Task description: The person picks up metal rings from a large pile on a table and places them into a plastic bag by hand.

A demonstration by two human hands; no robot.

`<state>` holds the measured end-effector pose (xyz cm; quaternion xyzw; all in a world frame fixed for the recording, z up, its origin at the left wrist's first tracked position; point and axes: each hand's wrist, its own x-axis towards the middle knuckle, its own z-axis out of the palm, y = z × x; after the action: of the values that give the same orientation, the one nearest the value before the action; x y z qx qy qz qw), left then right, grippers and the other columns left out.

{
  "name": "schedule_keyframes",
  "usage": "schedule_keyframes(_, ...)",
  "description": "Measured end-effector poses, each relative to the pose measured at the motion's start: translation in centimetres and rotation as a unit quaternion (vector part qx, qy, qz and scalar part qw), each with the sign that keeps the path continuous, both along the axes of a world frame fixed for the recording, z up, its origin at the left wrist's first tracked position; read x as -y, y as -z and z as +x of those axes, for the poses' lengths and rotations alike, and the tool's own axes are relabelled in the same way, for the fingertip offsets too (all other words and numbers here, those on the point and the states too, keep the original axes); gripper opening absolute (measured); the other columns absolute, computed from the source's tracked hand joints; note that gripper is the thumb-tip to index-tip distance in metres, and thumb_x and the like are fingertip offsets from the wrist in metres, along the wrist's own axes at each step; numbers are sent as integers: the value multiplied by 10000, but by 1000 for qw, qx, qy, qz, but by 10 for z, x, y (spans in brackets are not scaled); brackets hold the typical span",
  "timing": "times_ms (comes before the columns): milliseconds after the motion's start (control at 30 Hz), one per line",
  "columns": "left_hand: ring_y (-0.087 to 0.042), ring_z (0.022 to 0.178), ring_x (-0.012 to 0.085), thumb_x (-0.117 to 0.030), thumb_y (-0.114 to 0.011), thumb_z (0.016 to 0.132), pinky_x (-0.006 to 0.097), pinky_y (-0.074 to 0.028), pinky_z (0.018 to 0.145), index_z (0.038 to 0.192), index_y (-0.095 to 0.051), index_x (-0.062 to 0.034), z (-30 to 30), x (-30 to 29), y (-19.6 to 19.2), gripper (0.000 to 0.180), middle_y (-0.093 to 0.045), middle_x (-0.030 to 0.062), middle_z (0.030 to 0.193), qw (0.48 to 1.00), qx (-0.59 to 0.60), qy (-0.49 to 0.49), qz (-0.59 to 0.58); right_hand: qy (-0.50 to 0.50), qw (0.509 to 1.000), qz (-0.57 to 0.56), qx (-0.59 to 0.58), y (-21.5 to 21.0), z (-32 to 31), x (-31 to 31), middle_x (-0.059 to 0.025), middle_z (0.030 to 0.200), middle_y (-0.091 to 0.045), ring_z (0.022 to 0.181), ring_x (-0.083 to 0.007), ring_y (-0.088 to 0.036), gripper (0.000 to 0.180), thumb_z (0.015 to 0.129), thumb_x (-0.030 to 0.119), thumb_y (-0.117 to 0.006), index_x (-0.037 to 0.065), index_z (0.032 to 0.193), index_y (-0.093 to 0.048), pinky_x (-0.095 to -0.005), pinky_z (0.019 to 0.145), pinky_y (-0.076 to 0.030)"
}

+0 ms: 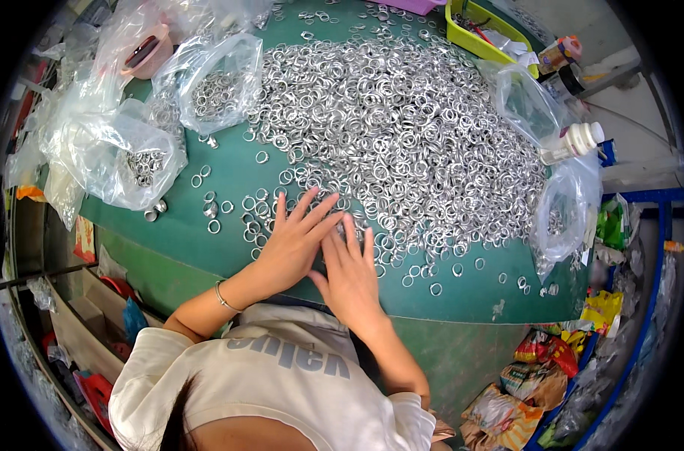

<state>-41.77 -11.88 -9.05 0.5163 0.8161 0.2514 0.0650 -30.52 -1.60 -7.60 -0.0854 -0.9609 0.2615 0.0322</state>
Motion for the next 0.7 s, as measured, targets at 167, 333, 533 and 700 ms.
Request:
schedule_keyframes(167, -315, 1305, 325, -15, -601, 770, 639, -198, 1020, 1182, -544, -74, -6, 23, -3, 421, -382, 75, 1394, 999, 6, 25, -28, -65, 997, -49, 8, -3, 23, -13, -72, 1320, -479, 1303, -281, -360, 389, 769, 146, -673, 37, 1132, -584, -517, 1072, -236)
schedule_keyframes(333, -331, 1298, 328, -17, -622, 770, 610, -200, 1041, 1089, -595, -61, 3, 51, -3, 323, -445, 90, 1340, 999, 36, 25, -26, 5, 993, -91, -78, -7, 35, -30, -88, 1022, -640, 1058, -275, -560, 204, 740, 79, -691, 22, 933, -657, -430, 941, -378)
schedule_keyframes(533, -377, 1274, 323, 48, -601, 754, 609, -195, 1043, 1028, -612, -67, 4, 57, -2, 297, -510, 89, 1257, 992, 86, -61, 76, 162, 967, -68, -185, -5, -2, -36, -84, 838, -615, 780, -249, -542, 156, 730, 12, -685, 10, 884, -661, -340, 704, -415)
schedule_keyframes(700, -375, 1278, 300, 17, -592, 772, 613, -130, 1058, 1030, -616, -60, 9, 30, -7, 269, -469, 90, 1308, 996, 61, -35, 48, 166, 977, 76, -110, 8, -33, -34, -67, 835, -537, 827, -243, -487, 127, 725, 107, -704, 34, 814, -650, -367, 720, -337)
